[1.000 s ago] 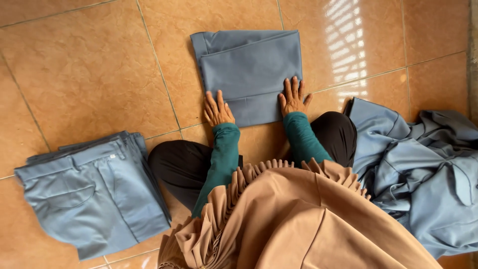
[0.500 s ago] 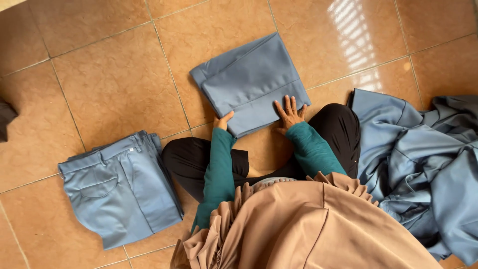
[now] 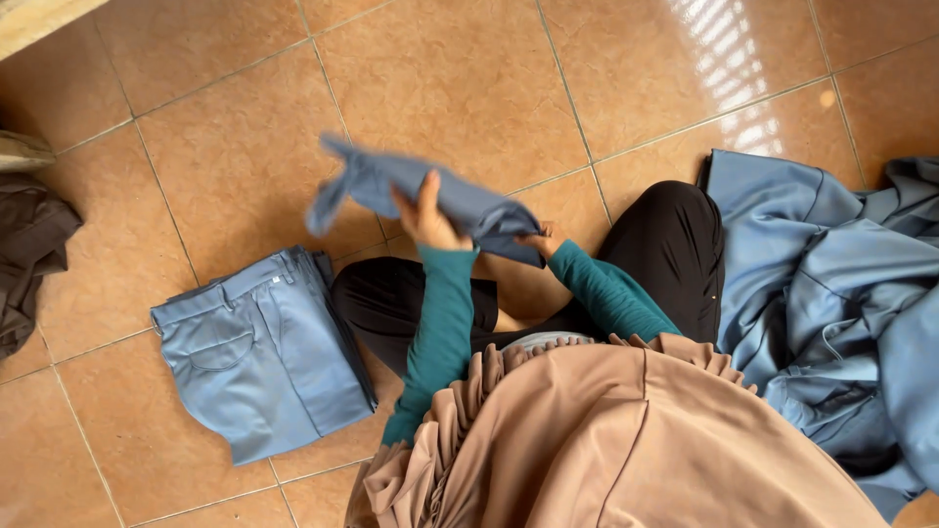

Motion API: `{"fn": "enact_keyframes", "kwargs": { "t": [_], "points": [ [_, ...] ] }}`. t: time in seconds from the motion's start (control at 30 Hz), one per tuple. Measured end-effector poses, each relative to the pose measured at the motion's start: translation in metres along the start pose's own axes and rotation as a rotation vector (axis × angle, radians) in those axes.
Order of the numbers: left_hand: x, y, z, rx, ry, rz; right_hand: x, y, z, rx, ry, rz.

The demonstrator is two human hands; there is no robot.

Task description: The person sits on a tiled floor and folds several pairs of light blue trousers by hand. They smooth the fabric, fold the legs together, and fold the pants into neat rectangles, stacking them as they finish.

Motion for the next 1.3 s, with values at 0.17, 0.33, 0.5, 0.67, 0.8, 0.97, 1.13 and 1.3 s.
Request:
{"fn": "enact_keyframes", "kwargs": {
  "t": [0.17,0.33,0.5,0.67,0.8,0.97,1.13,1.3],
  "points": [
    [-0.05,0.027,-0.051,-0.193,-0.163,-0.531,0.008,-0.008,-0.052,-0.484,0.302,0.185],
    [-0.133,-0.094,-0.172,-0.795,-0.115,-0.462,0.006,-0.042,-0.02,-0.419,0.45,0.263],
    [-0.109,-0.158,-0.2,-1.442,0.366,-0.516,-0.013,-0.056,0.014,-0.315,0.388,0.338],
    [-0.069,-0.16,-0.198,-1.694,0.706,-0.742,0.014,-0.07,-0.07,0.392,0.437,0.542],
    [-0.076,-0.151,-0.215,-1.961,0.609,-0.98,-0.011,-0.046,-0.12,1.069,-0.121,0.672],
    [-0.118,-0.15,-0.191,-2.019,0.651,-0.921,-0.04,-0.028,-0.135,1.213,0.029,0.211],
    [-0.153,-0.145,-0.153,-2.223,0.517,-0.493,-0.038,-0.03,-0.135,1.263,-0.005,0.212],
    [-0.197,-0.131,-0.15,-2.244,0.382,-0.503,-0.057,-0.033,-0.136,1.279,-0.007,0.245]
  ]
}}
Point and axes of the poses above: each hand's wrist, its own x-axis away from the middle knuckle, its own y-axis out of the palm, z = x × y, the point moved 2 cm from there along -x, towards the middle knuckle, and after that the axes turned 6 degrees about x, right-handed, at the moved point
